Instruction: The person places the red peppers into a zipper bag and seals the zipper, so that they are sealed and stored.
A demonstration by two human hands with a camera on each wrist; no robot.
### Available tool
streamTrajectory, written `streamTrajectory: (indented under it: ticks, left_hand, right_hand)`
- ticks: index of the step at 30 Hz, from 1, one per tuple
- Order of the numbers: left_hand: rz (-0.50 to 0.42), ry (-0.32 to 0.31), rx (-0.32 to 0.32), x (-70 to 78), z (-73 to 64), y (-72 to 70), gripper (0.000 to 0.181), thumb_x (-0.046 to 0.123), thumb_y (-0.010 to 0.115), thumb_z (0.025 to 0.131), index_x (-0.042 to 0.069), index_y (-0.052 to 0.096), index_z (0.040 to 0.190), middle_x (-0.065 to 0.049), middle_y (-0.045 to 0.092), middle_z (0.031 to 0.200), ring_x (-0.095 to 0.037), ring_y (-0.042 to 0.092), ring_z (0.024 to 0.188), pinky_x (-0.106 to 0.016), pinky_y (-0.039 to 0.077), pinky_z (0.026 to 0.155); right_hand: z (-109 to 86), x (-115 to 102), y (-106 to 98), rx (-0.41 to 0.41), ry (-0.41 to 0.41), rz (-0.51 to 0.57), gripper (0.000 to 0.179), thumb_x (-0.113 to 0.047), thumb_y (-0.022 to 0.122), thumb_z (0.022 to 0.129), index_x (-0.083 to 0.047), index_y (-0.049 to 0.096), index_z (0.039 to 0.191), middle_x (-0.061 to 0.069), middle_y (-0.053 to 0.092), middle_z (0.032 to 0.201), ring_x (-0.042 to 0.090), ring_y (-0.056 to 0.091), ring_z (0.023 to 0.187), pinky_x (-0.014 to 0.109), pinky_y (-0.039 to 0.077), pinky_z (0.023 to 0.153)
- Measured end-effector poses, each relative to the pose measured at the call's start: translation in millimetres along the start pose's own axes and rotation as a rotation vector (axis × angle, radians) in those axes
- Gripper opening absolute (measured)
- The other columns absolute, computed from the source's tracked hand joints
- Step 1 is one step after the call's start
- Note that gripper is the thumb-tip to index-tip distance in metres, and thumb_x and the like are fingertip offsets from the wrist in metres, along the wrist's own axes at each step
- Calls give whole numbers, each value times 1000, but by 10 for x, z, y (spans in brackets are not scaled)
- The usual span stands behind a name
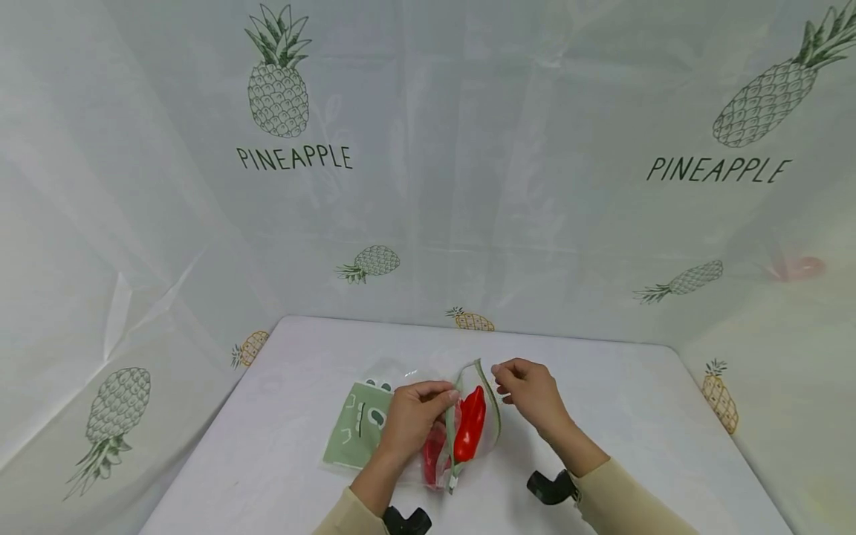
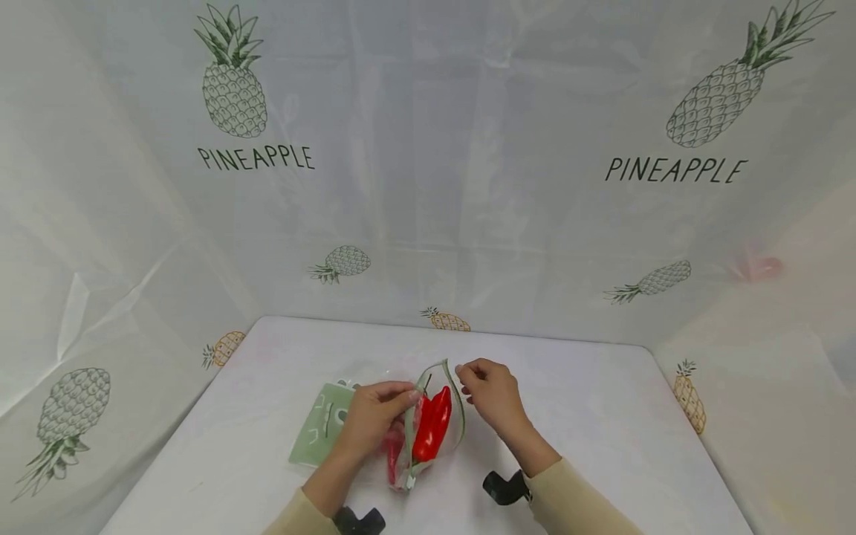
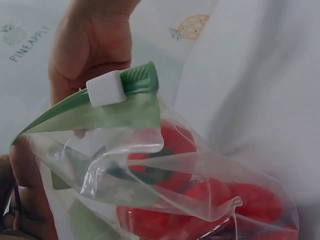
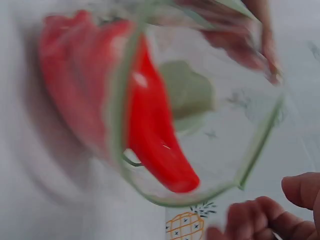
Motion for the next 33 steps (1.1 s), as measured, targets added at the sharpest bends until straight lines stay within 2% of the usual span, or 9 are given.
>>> streamTrajectory:
  ticks: [4, 7, 12, 18, 22, 26, 33]
  left_hand:
    - [-6, -3, -18, -29, -23, 13, 26, 24, 80, 95, 5, 81, 113, -6, 74, 87, -12, 65, 66, -21, 60, 60]
    - [-7, 4, -29, -40, -39, 15, 25, 23, 80, 95, 5, 81, 112, -7, 74, 86, -13, 65, 65, -21, 59, 59]
    - [6, -6, -51, -68, -63, 15, 27, 24, 80, 95, 5, 81, 113, -6, 75, 87, -12, 64, 61, -22, 59, 56]
    - [7, -57, -78, -123, -100, 48, 22, 27, 82, 94, 11, 82, 109, -1, 71, 79, -11, 62, 56, -25, 59, 52]
    - [-26, -76, -112, -151, -115, 102, 20, 23, 81, 94, 9, 82, 108, 0, 68, 75, -10, 61, 55, -23, 57, 50]
    - [-55, -86, -148, -165, -134, 149, 20, 20, 81, 94, 8, 82, 110, -1, 70, 78, -9, 61, 55, -21, 56, 49]
    - [-10, -77, -165, -190, -146, 167, 18, 19, 80, 95, 10, 83, 110, -2, 71, 76, -10, 61, 55, -22, 56, 49]
  right_hand:
    - [140, 95, -51, -103, 97, 133, 34, -27, 63, 107, 4, 74, 114, 21, 75, 109, 28, 74, 96, 40, 66, 86]
    - [234, 167, -42, -192, 178, 214, 43, -31, 62, 107, 7, 70, 123, 23, 74, 116, 26, 75, 98, 41, 66, 87]
    - [361, 232, -6, -314, 264, 228, 55, -43, 59, 107, 8, 69, 123, 16, 77, 109, 22, 76, 93, 38, 66, 85]
    - [488, 288, 35, -421, 342, 212, 66, -56, 61, 103, 8, 71, 116, 15, 76, 101, 21, 77, 84, 40, 67, 82]
    - [542, 280, 54, -466, 333, 174, 61, -54, 69, 99, 6, 72, 109, 13, 75, 94, 20, 75, 77, 40, 67, 79]
    - [565, 273, 62, -492, 320, 134, 45, -42, 76, 97, 3, 75, 98, 10, 74, 84, 18, 74, 71, 40, 67, 76]
    - [580, 293, 40, -512, 335, 100, 27, -27, 77, 96, 0, 76, 91, 7, 72, 73, 16, 73, 63, 39, 67, 72]
Point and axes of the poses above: each hand's wrist, its own z-axis towards the middle knuckle, its own y-axis out of the palm, x = y × z, the point moved 5 cm from there along z, towards the middle knuckle
